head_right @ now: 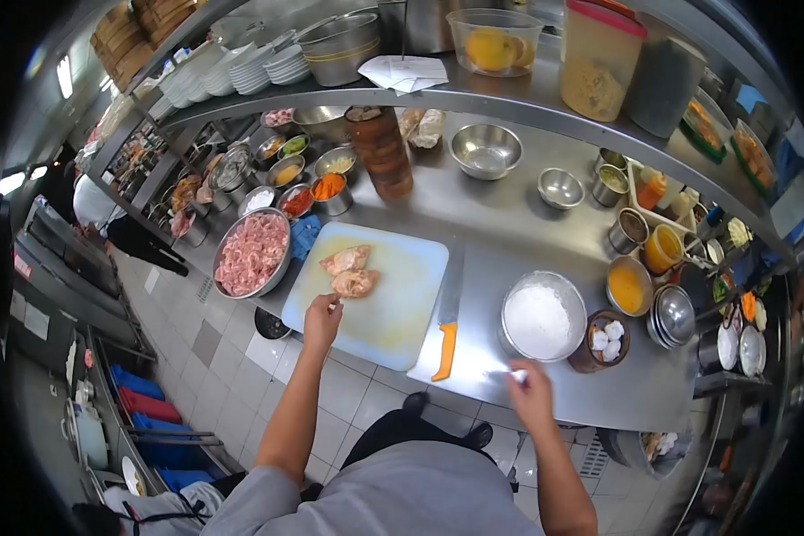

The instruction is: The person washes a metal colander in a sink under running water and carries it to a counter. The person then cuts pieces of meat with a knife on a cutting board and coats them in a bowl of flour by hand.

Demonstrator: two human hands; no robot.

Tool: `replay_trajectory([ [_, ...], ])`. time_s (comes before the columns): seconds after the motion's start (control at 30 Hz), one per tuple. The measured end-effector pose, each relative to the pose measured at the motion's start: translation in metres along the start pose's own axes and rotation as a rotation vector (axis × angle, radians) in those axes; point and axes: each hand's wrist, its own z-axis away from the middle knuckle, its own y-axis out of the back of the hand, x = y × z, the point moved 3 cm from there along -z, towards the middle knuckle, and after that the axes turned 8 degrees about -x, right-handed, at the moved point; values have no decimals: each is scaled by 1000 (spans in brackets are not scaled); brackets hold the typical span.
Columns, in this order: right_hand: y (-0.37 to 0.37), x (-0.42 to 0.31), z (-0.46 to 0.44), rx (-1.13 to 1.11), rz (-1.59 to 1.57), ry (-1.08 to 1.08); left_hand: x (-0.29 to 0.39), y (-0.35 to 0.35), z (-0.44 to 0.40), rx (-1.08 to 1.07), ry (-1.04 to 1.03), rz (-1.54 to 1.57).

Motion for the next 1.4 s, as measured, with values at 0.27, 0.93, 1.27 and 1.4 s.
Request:
replay_trajectory([
  [0.27,-154,-4,-87,-114,434,-113,-8,-31,-75,-171,-357,-611],
  [0.93,-171,-19,-21,123,-15,-333,65,-159,-63,-555,-504,-92],
  [1.27,-188,-44,-93,-41,179,-447,68,-141,-46,-575,-657,-263],
  [1.4,-192,-40,-88,-94,171,-459,64,-143,-48,-564,-690,-251],
])
